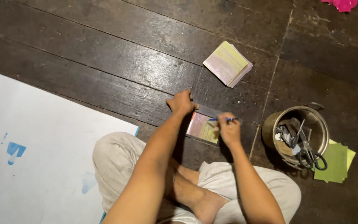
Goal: The person is sitting on the floor and using a ruler and a pen to mark lines on a series of small rectangular cards.
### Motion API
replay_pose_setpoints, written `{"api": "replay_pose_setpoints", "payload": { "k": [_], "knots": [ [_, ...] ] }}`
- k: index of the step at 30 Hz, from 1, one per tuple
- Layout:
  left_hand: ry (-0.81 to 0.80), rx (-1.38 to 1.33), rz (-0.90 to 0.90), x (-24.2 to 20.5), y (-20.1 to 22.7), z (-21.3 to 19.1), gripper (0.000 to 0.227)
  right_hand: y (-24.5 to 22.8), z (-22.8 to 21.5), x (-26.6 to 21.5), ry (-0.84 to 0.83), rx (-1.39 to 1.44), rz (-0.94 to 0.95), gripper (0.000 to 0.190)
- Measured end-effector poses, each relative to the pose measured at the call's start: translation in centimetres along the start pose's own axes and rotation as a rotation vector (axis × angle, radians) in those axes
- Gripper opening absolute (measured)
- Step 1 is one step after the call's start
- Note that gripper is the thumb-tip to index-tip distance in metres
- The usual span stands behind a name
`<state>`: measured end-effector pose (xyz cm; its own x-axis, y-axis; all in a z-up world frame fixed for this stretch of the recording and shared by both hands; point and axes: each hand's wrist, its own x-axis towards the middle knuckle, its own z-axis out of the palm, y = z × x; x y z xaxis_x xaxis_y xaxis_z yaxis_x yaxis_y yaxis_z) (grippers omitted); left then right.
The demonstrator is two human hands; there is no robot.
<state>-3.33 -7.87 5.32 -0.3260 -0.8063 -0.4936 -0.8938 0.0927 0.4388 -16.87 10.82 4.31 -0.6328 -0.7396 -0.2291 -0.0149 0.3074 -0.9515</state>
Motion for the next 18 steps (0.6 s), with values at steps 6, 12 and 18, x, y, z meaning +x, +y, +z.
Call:
{"api": "replay_pose_setpoints", "payload": {
  "k": [6, 12, 18],
  "knots": [
    [-0.048, -0.055, -0.017, -0.3, -0.1, -0.8, 0.035, 1.3, 4.4, -0.9, -0.003, -0.185, -0.092, 0.015],
    [-0.056, -0.078, -0.019, -0.3, -0.2, -0.5, 0.035, 1.4, 5.9, -0.7, 0.028, -0.248, -0.058, 0.016],
    [-0.054, -0.041, 0.006, 0.1, -0.3, 0.1, 0.037, 0.6, 3.0, -0.8, 0.125, -0.301, -0.196, 0.015]
  ]
}}
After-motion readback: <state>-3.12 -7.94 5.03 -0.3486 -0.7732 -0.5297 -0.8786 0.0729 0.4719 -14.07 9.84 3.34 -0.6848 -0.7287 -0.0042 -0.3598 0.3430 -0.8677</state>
